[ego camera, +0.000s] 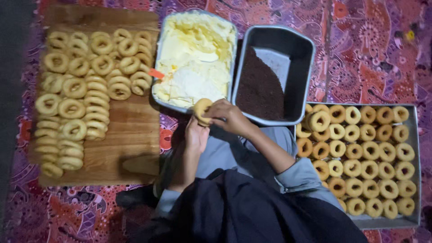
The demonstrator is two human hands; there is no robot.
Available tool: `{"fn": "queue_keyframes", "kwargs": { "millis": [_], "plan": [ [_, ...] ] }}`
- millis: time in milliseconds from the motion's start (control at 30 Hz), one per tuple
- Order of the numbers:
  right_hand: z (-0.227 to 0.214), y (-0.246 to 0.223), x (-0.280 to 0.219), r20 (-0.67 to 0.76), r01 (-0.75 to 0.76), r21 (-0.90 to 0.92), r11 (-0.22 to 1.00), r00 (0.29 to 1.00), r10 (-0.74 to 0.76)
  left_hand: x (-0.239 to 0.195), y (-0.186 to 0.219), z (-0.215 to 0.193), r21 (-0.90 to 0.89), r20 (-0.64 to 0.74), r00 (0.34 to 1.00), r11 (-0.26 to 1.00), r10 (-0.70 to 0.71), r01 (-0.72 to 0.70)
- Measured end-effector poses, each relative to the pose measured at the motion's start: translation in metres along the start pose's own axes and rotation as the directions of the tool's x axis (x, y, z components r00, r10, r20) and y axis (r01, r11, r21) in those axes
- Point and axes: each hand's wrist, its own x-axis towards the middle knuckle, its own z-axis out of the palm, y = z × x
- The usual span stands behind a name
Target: The person sits on the floor and repeatedly picks up ring-shaped doughnuts, inserts a white creamy filling into the center, then rolls the filled doughnut in a dark granular topping before placing it on a metal tray. The process is repeated for many doughnuts.
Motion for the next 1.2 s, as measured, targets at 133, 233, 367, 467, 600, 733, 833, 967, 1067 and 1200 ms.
{"fn": "queue_keyframes", "kwargs": {
  "millis": [133, 233, 367, 467, 600, 733, 833, 967, 1067, 1200],
  "plan": [
    [-0.044, 0.059, -0.049, -0.404, -0.585, -0.156, 0.796, 0.773, 0.489, 0.026, -0.02, 0.05, 0.143, 0.04, 0.991, 0.982, -0.127, 0.12],
    [-0.078, 0.116, -0.089, -0.159, -0.75, -0.186, 0.634, 0.66, 0.734, 0.056, -0.053, 0.092, 0.726, -0.286, 0.941, 0.601, -0.179, 0.335],
    [-0.096, 0.156, -0.135, -0.371, -0.798, -0.005, 0.603, 0.561, 0.74, 0.101, -0.097, 0.12, 0.788, 0.582, 0.813, -0.271, 0.035, -0.552],
    [-0.106, 0.157, -0.15, -0.035, -0.321, 0.942, 0.095, 0.187, 0.982, 0.132, -0.12, 0.11, 0.56, 0.684, 0.699, -0.463, -0.21, -0.687],
    [-0.121, 0.13, -0.154, -0.063, -0.08, 0.992, 0.098, 0.355, 0.933, 0.156, -0.157, 0.087, 0.754, 0.533, 0.833, -0.365, -0.149, -0.547],
    [-0.105, 0.089, -0.139, -0.609, -0.446, 0.33, 0.832, 0.573, 0.549, 0.145, -0.182, 0.062, 0.385, -0.022, 0.968, 0.891, -0.251, 0.24],
    [-0.102, 0.064, -0.118, -0.661, -0.53, -0.069, 0.845, 0.659, 0.36, 0.135, -0.182, 0.068, 0.085, 0.072, 0.916, 0.917, -0.395, 0.389],
    [-0.112, 0.055, -0.096, -0.716, -0.544, -0.031, 0.839, 0.598, 0.361, 0.122, -0.17, 0.103, 0.112, 0.067, 0.907, 0.906, -0.416, 0.408],
    [-0.113, 0.06, -0.108, -0.138, -0.194, 0.959, 0.205, 0.313, 0.94, 0.111, -0.161, 0.126, 0.31, -0.058, 0.844, 0.794, -0.533, 0.523],
    [-0.139, 0.08, -0.177, -0.225, -0.044, 0.969, 0.244, 0.258, 0.94, 0.1, -0.152, 0.149, 0.966, 0.034, 0.978, 0.258, -0.207, 0.021]
  ]
}}
